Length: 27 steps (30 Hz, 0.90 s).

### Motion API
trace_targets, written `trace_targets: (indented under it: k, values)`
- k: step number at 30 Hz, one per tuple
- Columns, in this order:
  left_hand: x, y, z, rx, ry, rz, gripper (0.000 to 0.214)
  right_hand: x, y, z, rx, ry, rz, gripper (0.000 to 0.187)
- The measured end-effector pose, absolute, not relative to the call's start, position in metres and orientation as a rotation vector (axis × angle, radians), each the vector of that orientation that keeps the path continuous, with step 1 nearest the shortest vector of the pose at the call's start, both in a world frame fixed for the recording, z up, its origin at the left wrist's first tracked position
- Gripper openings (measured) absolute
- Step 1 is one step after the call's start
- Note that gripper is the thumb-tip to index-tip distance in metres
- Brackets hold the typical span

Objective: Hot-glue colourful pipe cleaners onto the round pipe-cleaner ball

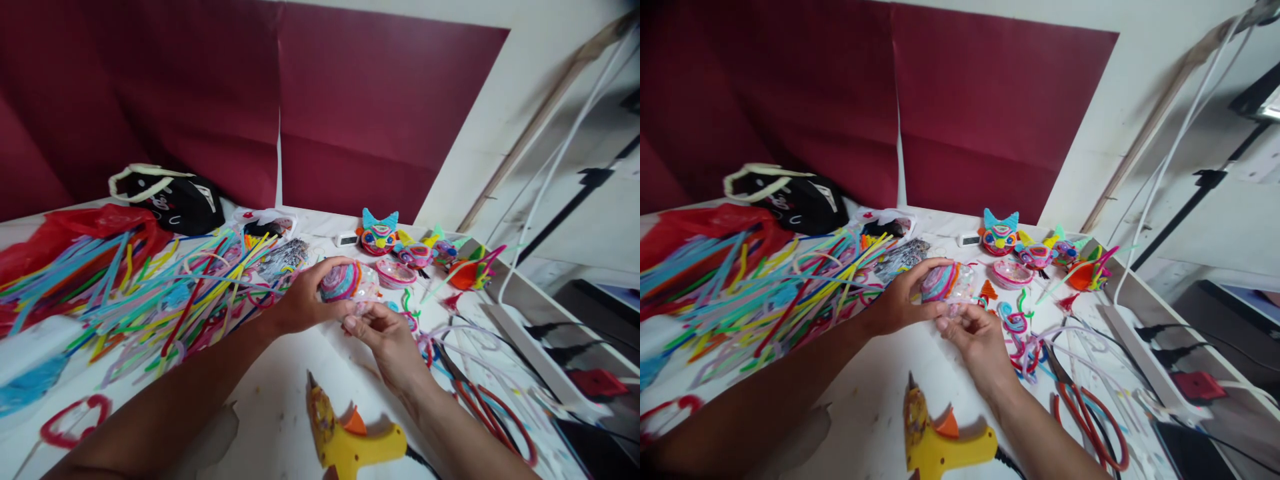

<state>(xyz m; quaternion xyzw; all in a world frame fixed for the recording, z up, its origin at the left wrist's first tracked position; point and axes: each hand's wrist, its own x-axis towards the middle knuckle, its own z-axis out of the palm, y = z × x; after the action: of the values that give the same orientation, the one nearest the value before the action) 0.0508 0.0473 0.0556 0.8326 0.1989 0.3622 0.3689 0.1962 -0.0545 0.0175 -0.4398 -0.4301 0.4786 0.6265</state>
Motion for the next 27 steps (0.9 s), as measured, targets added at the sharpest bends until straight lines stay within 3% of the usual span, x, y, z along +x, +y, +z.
trace_targets:
  k: [7, 19, 27]
  values:
    - [0.045, 0.052, 0.061, 2.207, 0.539, 0.932, 0.062, 0.196, -0.057, 0.038, -0.941, -0.83, 1.202, 0.036]
    - [0.042, 0.052, 0.06, 2.449, 0.548, 0.921, 0.063, 0.219, -0.059, 0.051, -1.306, -0.956, 1.242, 0.044]
    - [0.042, 0.046, 0.064, 2.518, 0.523, 0.789, 0.064, 0.23, -0.061, 0.05, -1.372, -1.339, 0.914, 0.037]
